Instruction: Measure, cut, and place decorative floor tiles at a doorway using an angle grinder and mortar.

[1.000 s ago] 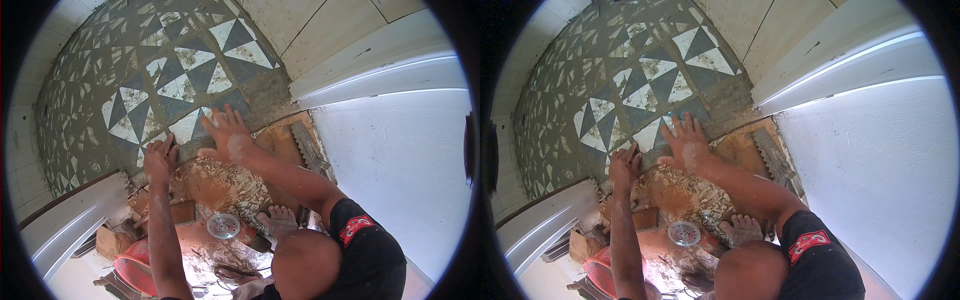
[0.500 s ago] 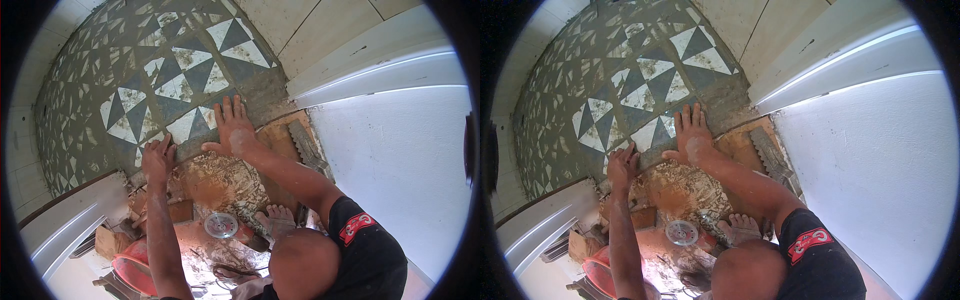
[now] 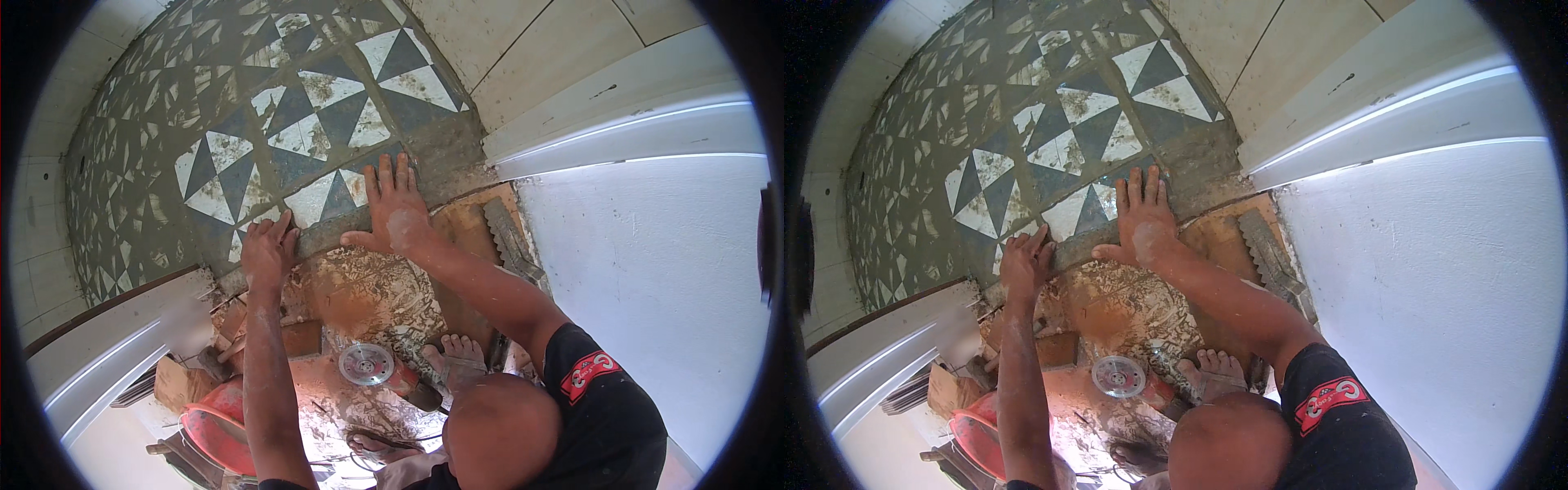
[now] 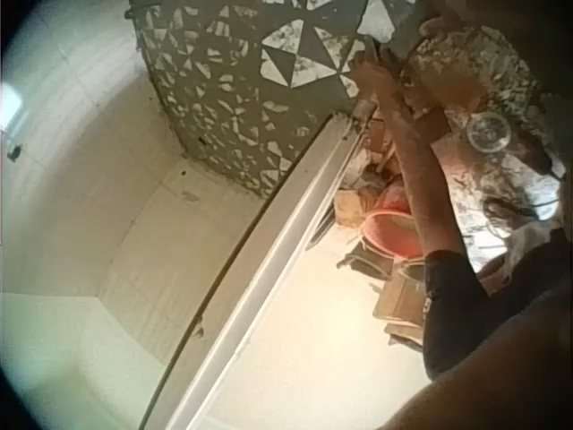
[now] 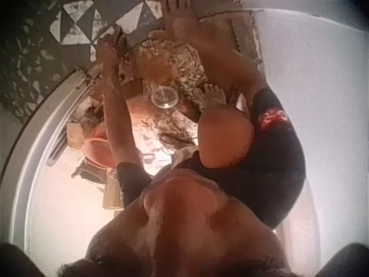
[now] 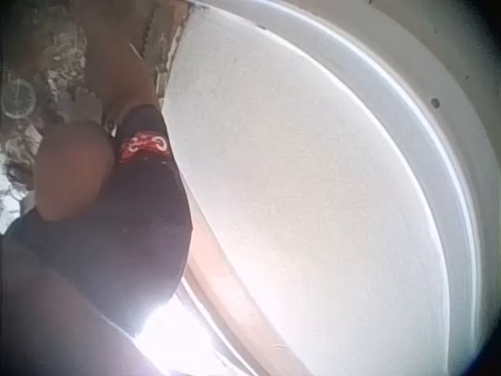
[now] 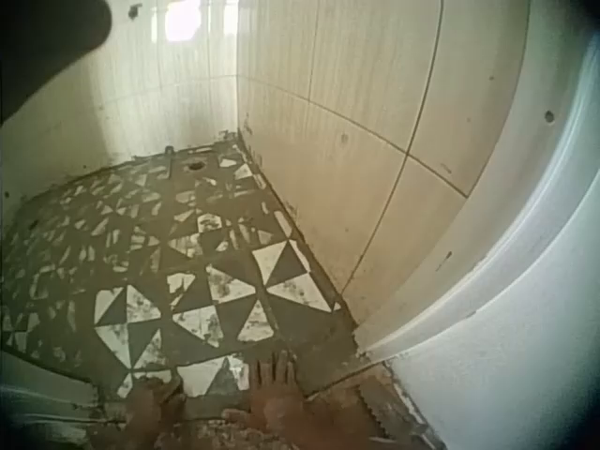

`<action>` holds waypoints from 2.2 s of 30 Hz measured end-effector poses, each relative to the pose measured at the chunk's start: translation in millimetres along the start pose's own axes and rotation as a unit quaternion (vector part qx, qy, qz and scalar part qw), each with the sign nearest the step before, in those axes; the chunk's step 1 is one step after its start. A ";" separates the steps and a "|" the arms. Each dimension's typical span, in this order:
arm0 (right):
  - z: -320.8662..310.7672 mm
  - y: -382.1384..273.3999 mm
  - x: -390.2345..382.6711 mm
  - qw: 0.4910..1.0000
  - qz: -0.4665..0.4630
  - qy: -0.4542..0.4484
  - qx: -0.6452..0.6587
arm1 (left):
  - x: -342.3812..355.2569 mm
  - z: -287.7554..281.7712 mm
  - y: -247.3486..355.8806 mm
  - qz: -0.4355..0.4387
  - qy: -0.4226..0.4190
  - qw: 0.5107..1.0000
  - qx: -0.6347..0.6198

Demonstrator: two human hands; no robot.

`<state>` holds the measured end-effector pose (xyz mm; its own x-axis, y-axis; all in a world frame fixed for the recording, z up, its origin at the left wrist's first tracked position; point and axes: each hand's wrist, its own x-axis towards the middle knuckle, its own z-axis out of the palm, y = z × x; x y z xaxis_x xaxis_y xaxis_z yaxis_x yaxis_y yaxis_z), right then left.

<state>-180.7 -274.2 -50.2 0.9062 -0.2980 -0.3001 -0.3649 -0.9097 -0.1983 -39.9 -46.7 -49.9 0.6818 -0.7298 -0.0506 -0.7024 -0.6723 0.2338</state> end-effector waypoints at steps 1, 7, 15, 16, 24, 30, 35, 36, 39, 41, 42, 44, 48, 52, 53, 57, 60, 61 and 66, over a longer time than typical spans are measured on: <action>-3.5 -1.4 -0.8 1.000 0.001 -0.005 0.011 | -0.8 1.4 -1.1 0.011 0.012 1.000 0.010; -6.0 -6.1 -0.1 0.999 -0.011 0.017 0.044 | -3.6 -7.4 -0.8 -0.030 -0.019 0.999 0.000; 3.9 -12.2 -5.1 0.997 -0.023 0.044 0.053 | -3.2 7.7 -5.8 0.001 0.046 0.999 -0.015; 1.9 -11.6 -5.0 0.999 -0.018 0.032 0.039 | -2.9 6.9 -4.2 0.006 0.048 0.999 -0.017; 0.4 -20.6 -4.9 1.000 -0.019 -0.004 -0.004 | -3.2 0.4 -7.2 0.003 0.020 1.000 -0.004; -1.4 -15.6 -5.6 0.999 -0.029 -0.006 0.029 | -0.9 -0.4 -7.9 0.009 0.014 1.000 -0.006; -2.2 -18.0 -6.3 0.999 -0.051 -0.007 0.002 | -0.5 -3.1 -4.8 0.000 -0.003 1.000 0.004; -0.4 -15.7 -8.5 0.999 -0.050 -0.007 0.001 | -1.5 -2.4 -3.9 0.005 -0.005 1.000 0.009; 0.2 -14.8 -8.2 0.998 -0.066 0.004 0.004 | 0.3 -6.5 -5.0 0.009 -0.010 1.000 0.014; -4.2 -16.5 -7.6 0.999 -0.049 -0.022 -0.007 | 0.7 -6.8 -1.4 0.013 -0.020 1.000 0.007; -1.3 -14.8 -10.0 0.999 -0.048 -0.023 -0.007 | 1.0 -7.2 0.1 0.009 -0.023 1.000 0.010; 2.0 -12.8 -10.6 0.998 -0.066 0.002 -0.004 | 1.5 -9.6 -0.9 0.004 -0.023 1.000 0.015; 0.5 -14.0 -7.8 0.998 -0.057 -0.021 -0.015 | -0.4 -7.6 -0.2 0.016 -0.025 0.999 0.014; -0.2 -11.6 -7.8 0.998 -0.063 -0.017 -0.022 | 2.0 -9.5 0.3 0.009 -0.035 0.999 0.017; -1.0 -12.1 -7.4 0.998 -0.062 -0.025 -0.018 | 1.6 -9.1 0.6 0.011 -0.035 0.999 0.016; 0.1 -11.4 -8.5 0.997 -0.062 -0.023 -0.028 | 2.6 -8.1 -2.5 0.015 -0.028 0.999 0.020; -1.4 -12.3 -7.8 0.997 -0.068 -0.020 -0.029 | 3.3 -5.4 -5.2 0.018 -0.022 0.999 0.030; -1.5 -13.4 -8.1 0.997 -0.065 -0.023 -0.029 | 3.2 -4.7 -4.3 0.020 -0.024 0.999 0.037; -3.3 -11.9 -7.2 0.997 -0.067 -0.025 -0.029 | 3.8 -6.0 -3.9 0.030 -0.014 0.999 0.034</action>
<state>-182.2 -262.2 -42.6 0.9336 -0.1581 -0.3214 -0.2262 -0.9560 -0.1867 -33.4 -46.1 -45.1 0.6328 -0.7715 -0.0656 -0.7546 -0.6335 0.1708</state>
